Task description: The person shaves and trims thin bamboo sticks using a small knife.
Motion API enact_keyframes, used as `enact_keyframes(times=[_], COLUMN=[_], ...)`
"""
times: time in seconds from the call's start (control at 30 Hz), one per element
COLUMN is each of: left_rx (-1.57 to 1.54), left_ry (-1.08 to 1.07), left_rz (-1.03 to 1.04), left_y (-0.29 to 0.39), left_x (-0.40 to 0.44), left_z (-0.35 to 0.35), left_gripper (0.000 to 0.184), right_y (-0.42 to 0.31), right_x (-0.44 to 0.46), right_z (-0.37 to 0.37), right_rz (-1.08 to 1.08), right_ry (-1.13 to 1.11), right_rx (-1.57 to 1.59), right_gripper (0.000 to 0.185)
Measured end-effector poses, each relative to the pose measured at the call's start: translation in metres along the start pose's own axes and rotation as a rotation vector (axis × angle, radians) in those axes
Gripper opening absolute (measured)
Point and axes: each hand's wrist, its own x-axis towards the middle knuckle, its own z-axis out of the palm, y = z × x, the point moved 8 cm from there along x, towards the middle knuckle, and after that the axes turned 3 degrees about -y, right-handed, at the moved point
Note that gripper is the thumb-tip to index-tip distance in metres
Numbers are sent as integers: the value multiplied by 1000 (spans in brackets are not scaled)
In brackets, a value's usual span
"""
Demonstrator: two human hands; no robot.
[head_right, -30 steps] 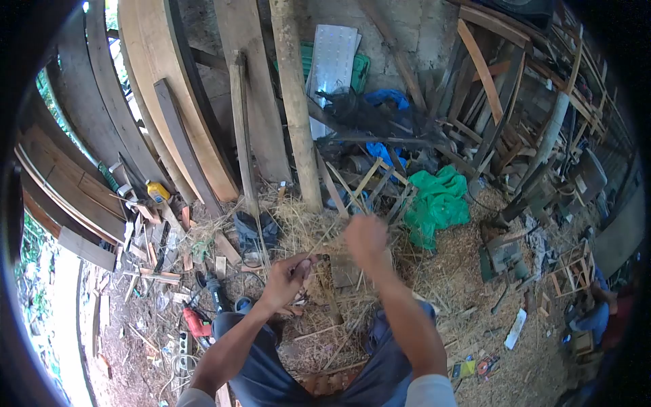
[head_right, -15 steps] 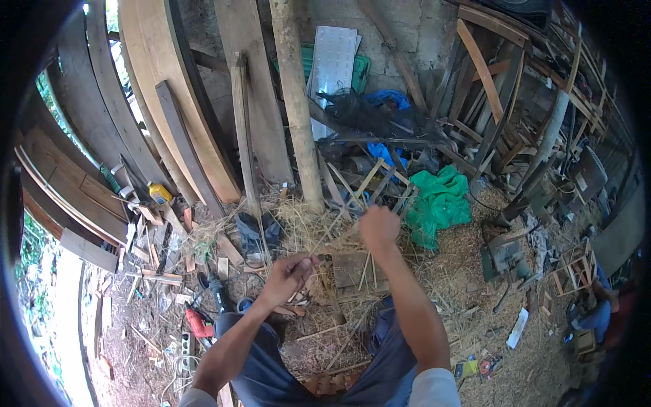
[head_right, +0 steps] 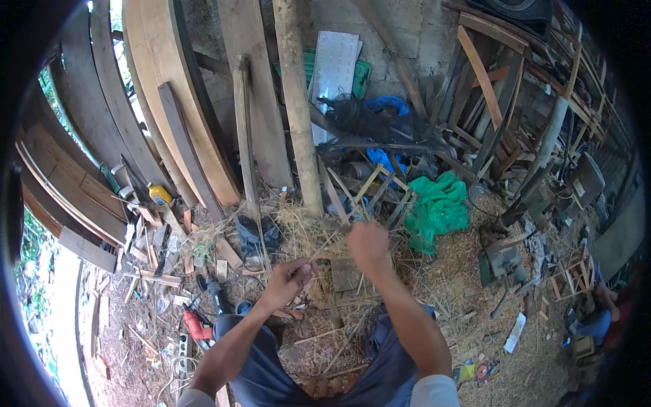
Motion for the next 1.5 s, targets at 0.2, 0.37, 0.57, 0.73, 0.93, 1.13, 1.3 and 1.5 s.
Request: enact_keyframes(times=[0.2, 0.37, 0.57, 0.73, 0.93, 1.13, 1.3, 1.5], left_rx=[3, -337, -344, -391, -448, -546, -630, -535], left_ry=[16, -83, -155, -139, -163, -142, -165, -151], left_rz=[101, -161, -166, -160, -190, -226, -273, -300], left_y=[3, -9, 1, -2, 0, 0, -1, -14], left_x=[-5, -4, -7, -6, -11, -5, -2, -1], left_z=[-5, 0, 11, 11, 12, 13, 13, 16], left_gripper=[19, 22, 22, 23, 23, 23, 24, 25], right_y=[63, 24, -2, -14, 38, 37, 37, -2], right_x=[29, -4, -1, -5, 26, 12, 11, -2], right_z=[-12, -32, 13, 2, -10, 25, 27, 0], right_rz=[198, 155, -70, -103, 112, 131, 322, 105], right_ry=[165, 207, 30, 19, 85, 37, -338, -345], right_rx=[0, 184, 45, 29, 92, 245, 1320, 1633], right_gripper=[20, 17, 18, 19, 19, 24, 31, 26])
